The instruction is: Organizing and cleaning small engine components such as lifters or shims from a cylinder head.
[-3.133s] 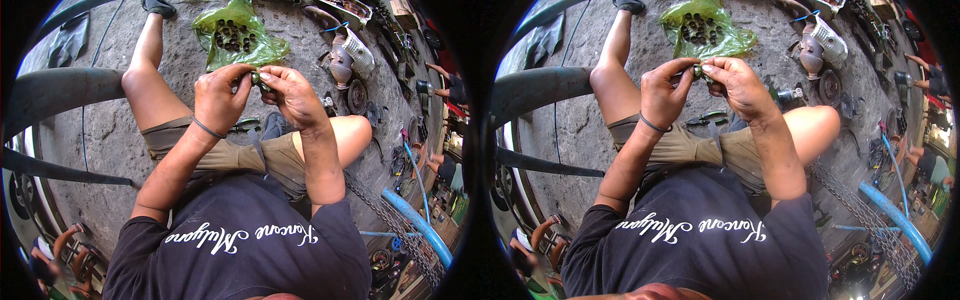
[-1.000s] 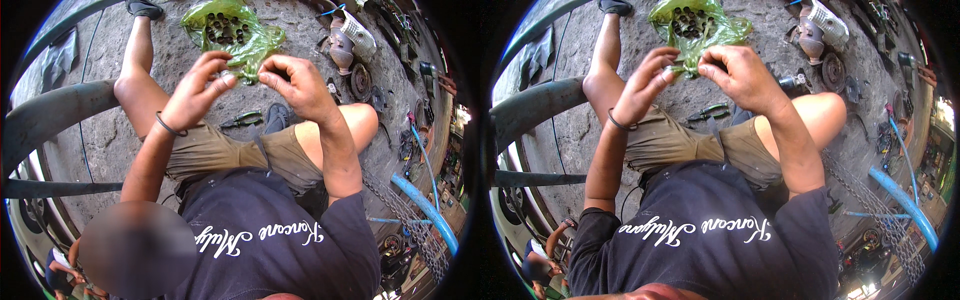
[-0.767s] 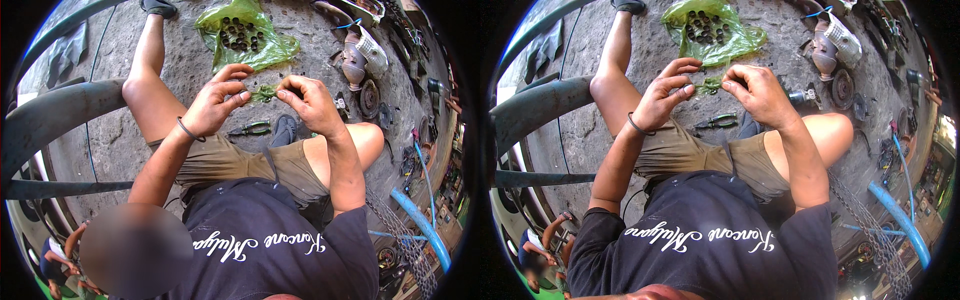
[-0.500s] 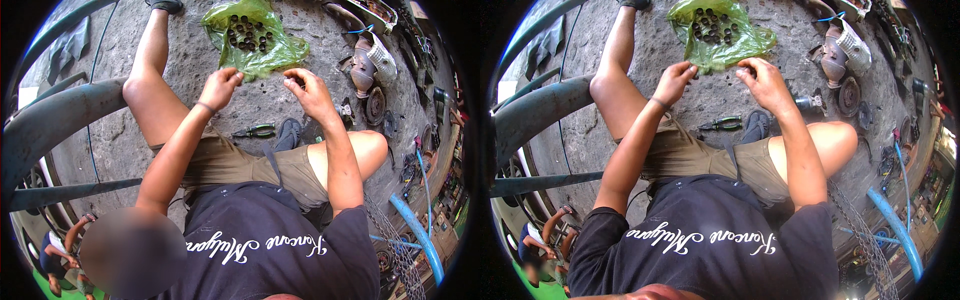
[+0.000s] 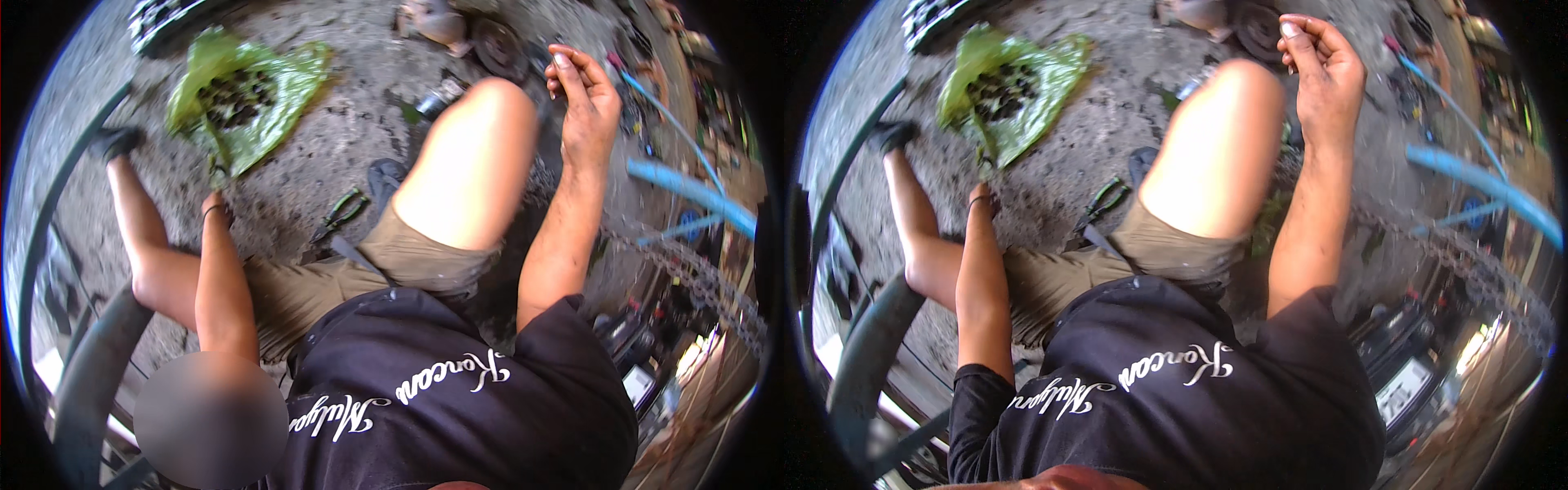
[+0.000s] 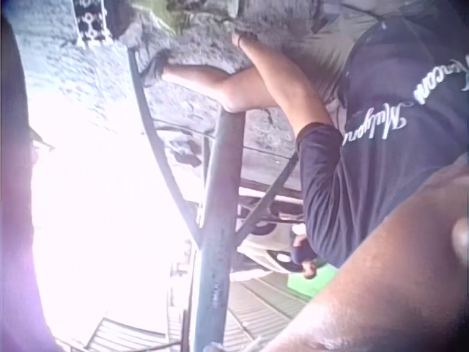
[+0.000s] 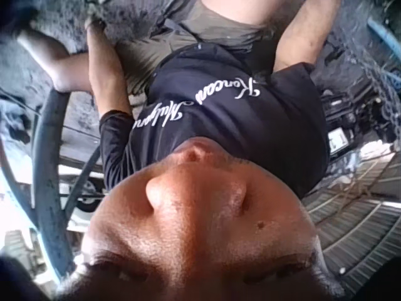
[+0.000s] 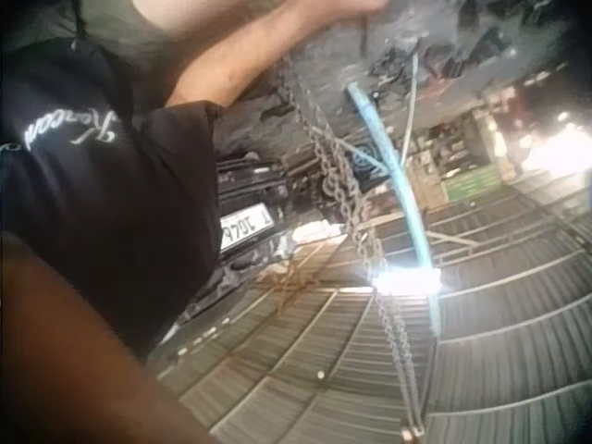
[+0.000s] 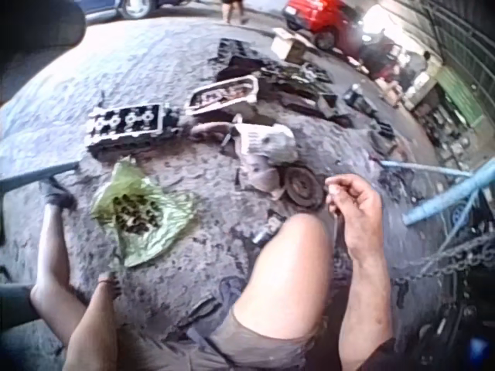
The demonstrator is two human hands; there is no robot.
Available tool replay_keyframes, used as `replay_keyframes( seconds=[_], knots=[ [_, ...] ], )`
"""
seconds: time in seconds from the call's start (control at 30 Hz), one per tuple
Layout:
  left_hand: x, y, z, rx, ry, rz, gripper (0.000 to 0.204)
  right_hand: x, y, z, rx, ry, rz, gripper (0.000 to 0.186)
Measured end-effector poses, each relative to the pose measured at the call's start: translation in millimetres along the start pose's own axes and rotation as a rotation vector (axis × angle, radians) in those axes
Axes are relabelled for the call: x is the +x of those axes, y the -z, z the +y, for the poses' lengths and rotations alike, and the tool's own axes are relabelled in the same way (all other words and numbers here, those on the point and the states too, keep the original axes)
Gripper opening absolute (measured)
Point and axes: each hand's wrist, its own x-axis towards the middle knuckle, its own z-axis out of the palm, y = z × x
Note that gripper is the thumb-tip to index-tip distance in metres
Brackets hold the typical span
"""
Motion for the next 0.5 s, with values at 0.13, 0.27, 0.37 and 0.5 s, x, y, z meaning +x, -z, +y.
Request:
replay_keyframes(
  seconds=[0.13, 0.27, 0.37, 0.5],
  knots=[
    [-93.5, -86.7, 83.9, -0.186, 0.626, -0.349, 0.050, -30.8, 104.8, 80.5, -0.462, -0.182, 0.173, 0.018],
    [-138.2, -58.3, 129.3, -0.118, 0.472, -0.391, 0.057, -94.1, 166.8, 219.6, -0.675, -0.449, 0.133, 0.015],
    [-157.1, -41.5, 145.8, -0.101, 0.382, -0.322, 0.049, -139.6, 167.4, 274.0, -1.044, -0.729, 0.058, 0.022],
    [-155.4, -19.2, 132.1, -0.153, 0.359, -0.241, 0.047, -163.5, 113.8, 286.5, -1.241, -0.831, -0.129, 0.049]
  ],
)
